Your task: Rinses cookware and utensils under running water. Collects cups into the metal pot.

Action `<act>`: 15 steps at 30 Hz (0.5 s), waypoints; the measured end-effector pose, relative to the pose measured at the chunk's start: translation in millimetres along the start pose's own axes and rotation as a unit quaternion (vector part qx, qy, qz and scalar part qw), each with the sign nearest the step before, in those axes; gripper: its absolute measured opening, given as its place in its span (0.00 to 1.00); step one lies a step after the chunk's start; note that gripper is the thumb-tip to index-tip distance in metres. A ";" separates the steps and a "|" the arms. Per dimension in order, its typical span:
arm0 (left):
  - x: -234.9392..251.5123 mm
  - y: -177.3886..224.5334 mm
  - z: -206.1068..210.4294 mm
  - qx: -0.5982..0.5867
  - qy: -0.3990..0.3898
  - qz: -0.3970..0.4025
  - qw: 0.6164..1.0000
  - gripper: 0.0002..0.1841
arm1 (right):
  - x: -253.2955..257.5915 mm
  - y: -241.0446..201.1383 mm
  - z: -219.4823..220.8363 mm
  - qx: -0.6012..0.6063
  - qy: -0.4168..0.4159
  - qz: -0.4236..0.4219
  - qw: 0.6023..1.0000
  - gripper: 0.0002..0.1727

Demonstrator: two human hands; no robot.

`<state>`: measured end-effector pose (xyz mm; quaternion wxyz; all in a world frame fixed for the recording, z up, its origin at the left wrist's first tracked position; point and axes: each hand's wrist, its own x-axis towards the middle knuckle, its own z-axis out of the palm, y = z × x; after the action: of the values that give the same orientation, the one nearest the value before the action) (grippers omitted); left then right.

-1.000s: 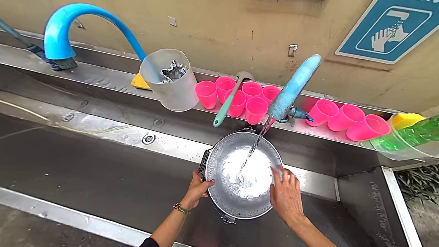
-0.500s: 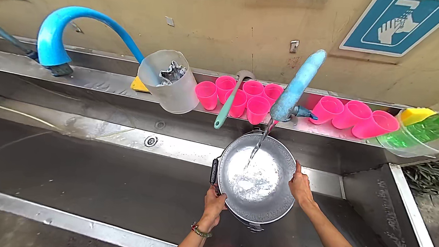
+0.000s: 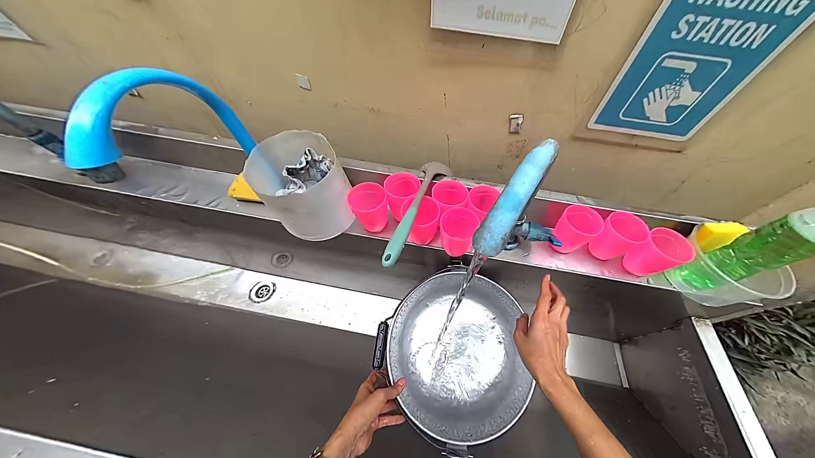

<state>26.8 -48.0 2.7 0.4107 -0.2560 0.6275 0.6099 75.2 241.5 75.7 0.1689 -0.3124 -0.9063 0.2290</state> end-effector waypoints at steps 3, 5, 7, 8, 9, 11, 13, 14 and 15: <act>-3.6 2.9 -8.2 0.019 -0.001 0.002 1.000 0.33 | 40.3 -4.6 -33.4 0.024 0.140 -0.026 0.990 0.37; -7.4 2.9 -18.5 0.036 0.000 0.028 0.999 0.40 | 74.0 15.0 -62.3 0.006 0.208 0.018 0.978 0.33; -11.5 4.6 -33.8 0.048 -0.002 0.068 0.997 0.46 | 106.2 43.4 -91.0 -0.021 0.243 0.049 0.969 0.26; -14.6 6.2 -41.2 0.057 0.003 0.090 0.994 0.46 | 120.1 55.5 -103.7 -0.034 0.233 0.056 0.970 0.24; -19.1 8.0 -46.6 0.069 0.014 0.123 0.990 0.47 | 133.2 65.5 -114.9 -0.054 0.202 0.059 0.976 0.24; -35.4 19.2 -42.2 0.097 0.095 0.282 0.950 0.47 | 153.1 82.0 -130.5 -0.100 0.095 0.082 0.987 0.29; -53.1 85.9 -15.7 0.124 0.211 0.572 0.783 0.46 | 172.4 84.8 -122.5 -0.111 -0.020 0.102 0.988 0.37; -62.6 141.0 8.8 0.170 0.204 0.669 0.694 0.43 | 180.7 82.5 -116.3 -0.099 -0.046 0.119 0.987 0.39; -67.9 189.0 36.5 0.233 0.172 0.719 0.632 0.39 | 184.9 81.7 -112.9 -0.100 -0.058 0.135 0.984 0.41</act>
<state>-85.2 -1.0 166.9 -0.2270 0.2796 0.7933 0.4908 27.6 452.6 157.9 0.0517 -0.4336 -0.8824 0.1753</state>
